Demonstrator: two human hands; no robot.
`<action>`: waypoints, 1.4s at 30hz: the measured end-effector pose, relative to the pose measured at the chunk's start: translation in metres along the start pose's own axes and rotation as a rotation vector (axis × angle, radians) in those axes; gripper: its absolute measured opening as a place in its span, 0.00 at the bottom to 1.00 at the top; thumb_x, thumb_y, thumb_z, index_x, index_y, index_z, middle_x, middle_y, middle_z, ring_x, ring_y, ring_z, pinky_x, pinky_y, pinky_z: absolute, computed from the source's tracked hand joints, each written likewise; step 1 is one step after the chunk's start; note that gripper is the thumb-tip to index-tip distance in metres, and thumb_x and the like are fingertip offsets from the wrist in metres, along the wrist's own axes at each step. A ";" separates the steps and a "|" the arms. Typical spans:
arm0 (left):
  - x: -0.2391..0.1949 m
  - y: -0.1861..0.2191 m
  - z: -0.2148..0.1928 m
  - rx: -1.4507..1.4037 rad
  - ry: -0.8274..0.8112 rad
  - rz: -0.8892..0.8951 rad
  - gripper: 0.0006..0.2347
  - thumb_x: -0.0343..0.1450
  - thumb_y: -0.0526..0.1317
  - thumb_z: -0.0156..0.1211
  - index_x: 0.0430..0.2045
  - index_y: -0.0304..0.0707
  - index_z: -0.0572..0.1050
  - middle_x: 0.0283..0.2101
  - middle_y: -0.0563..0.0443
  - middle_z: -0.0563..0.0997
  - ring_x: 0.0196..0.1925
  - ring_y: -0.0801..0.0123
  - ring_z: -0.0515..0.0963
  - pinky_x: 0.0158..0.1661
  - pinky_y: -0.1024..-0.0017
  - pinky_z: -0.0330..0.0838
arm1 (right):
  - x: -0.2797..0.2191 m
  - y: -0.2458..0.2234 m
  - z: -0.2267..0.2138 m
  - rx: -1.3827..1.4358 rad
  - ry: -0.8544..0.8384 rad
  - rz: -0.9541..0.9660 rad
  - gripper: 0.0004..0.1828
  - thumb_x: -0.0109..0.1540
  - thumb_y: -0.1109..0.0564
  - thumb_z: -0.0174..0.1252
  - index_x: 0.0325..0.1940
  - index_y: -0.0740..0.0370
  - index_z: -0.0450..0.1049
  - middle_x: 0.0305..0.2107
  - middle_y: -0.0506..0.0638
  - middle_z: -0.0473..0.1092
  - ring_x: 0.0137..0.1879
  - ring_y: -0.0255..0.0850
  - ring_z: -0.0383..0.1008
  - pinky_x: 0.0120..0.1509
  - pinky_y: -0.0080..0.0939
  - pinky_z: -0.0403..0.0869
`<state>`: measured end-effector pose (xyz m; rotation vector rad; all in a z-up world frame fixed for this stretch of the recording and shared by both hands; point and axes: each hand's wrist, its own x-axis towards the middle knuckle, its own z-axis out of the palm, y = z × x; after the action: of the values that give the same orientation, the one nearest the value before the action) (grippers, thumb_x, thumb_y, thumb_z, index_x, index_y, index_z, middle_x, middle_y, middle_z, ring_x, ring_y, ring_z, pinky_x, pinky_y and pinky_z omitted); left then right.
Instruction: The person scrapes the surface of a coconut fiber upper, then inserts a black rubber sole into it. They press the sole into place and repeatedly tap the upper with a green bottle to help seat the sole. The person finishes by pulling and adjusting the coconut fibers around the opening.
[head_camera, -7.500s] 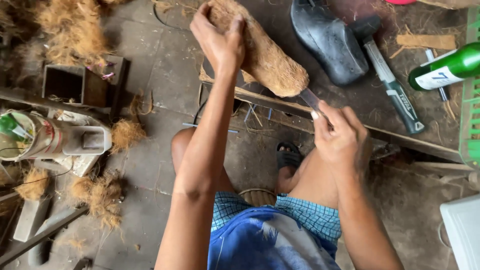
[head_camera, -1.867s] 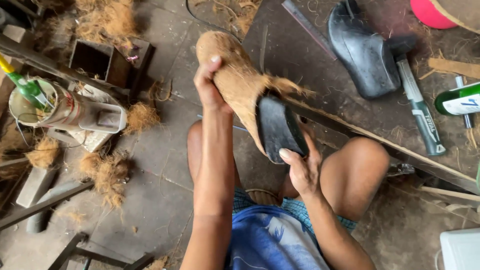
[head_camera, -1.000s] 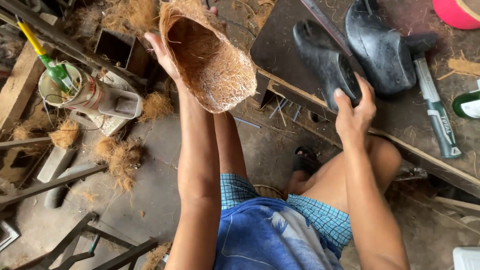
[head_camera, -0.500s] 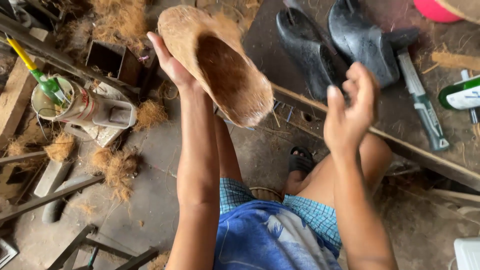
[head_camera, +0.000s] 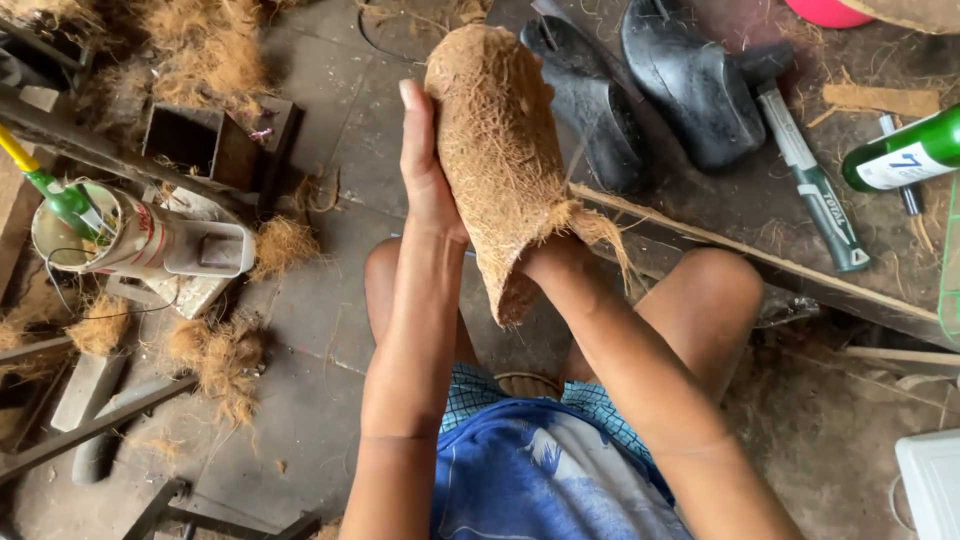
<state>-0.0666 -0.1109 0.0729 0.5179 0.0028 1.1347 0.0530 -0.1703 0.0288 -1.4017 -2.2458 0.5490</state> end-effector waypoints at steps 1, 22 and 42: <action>-0.001 0.000 0.002 -0.002 0.001 0.003 0.34 0.72 0.62 0.52 0.62 0.29 0.65 0.62 0.34 0.71 0.63 0.47 0.72 0.65 0.51 0.67 | 0.001 -0.001 0.001 -0.001 -0.003 -0.001 0.17 0.52 0.73 0.41 0.11 0.61 0.57 0.08 0.49 0.56 0.14 0.40 0.54 0.21 0.37 0.58; -0.008 0.047 -0.043 0.071 0.407 0.354 0.44 0.60 0.66 0.50 0.68 0.34 0.55 0.62 0.31 0.66 0.61 0.42 0.71 0.61 0.45 0.69 | -0.043 -0.048 -0.044 0.156 0.634 0.066 0.27 0.68 0.42 0.52 0.58 0.69 0.67 0.47 0.58 0.68 0.54 0.50 0.69 0.54 0.46 0.70; -0.023 -0.001 -0.019 -0.070 0.299 0.177 0.31 0.65 0.65 0.56 0.45 0.32 0.74 0.37 0.43 0.80 0.37 0.59 0.80 0.39 0.63 0.76 | -0.032 -0.014 -0.009 0.965 0.015 0.286 0.24 0.68 0.46 0.48 0.23 0.63 0.70 0.16 0.50 0.68 0.19 0.34 0.67 0.21 0.29 0.63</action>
<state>-0.0801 -0.1235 0.0499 0.2868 0.1787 1.3726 0.0608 -0.2040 0.0389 -1.1504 -1.3832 1.4522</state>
